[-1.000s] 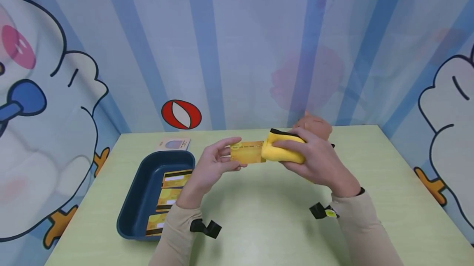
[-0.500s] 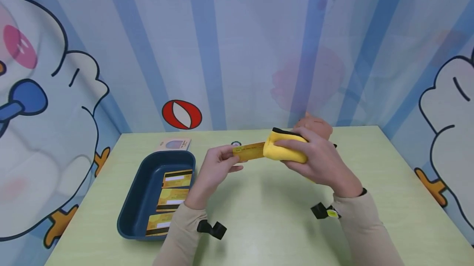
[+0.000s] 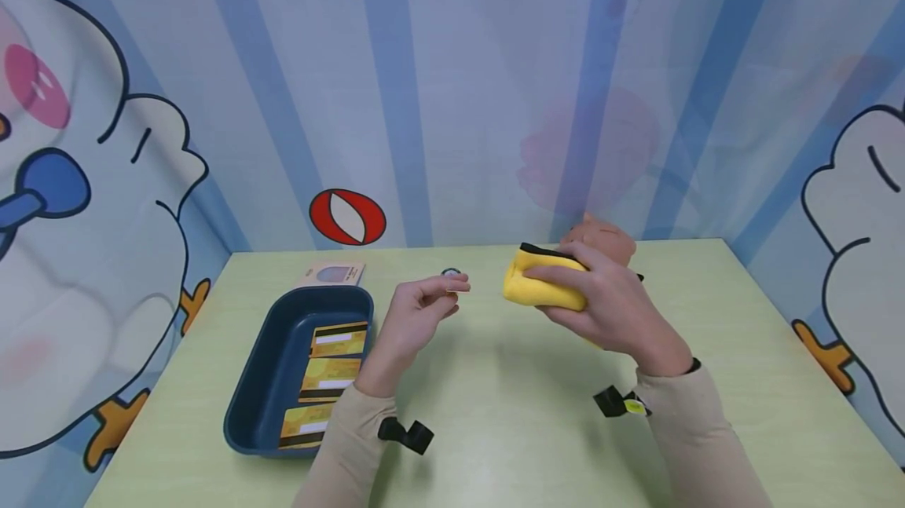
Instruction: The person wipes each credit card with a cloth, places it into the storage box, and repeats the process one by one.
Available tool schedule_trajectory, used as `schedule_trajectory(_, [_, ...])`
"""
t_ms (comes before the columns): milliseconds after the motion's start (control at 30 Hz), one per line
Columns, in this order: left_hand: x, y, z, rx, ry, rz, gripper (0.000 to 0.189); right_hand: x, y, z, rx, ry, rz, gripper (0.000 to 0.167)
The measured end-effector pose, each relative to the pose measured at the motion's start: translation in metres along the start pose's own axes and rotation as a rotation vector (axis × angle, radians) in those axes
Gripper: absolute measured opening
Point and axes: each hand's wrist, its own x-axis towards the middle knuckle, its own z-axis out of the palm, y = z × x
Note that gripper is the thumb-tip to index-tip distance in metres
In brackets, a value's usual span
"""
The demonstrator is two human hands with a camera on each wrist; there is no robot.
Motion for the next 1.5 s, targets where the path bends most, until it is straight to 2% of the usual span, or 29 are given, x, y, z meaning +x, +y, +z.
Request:
schedule_trajectory(267, [0.000,-0.001,-0.001,-0.008,-0.013,-0.006,0.025,0.000,0.000,0.000,0.001,-0.014,0.001,0.043])
schedule_trajectory(867, [0.000,-0.003,-0.003,-0.071,-0.154,-0.023,0.042,0.000,0.001,0.001,0.012,-0.009,-0.010,0.042])
schedule_trajectory(1100, [0.000,0.001,-0.002,-0.123,-0.146,-0.072,0.052,0.002,-0.001,0.003,0.020,-0.008,-0.021,0.044])
schedule_trajectory(1333, [0.001,-0.003,0.000,-0.153,-0.126,-0.060,0.063,0.004,-0.007,0.008,0.023,-0.020,-0.016,0.042])
schedule_trajectory(1500, [0.001,-0.004,0.005,-0.135,-0.159,-0.045,0.069,0.005,-0.013,0.019,0.023,-0.016,-0.030,0.047])
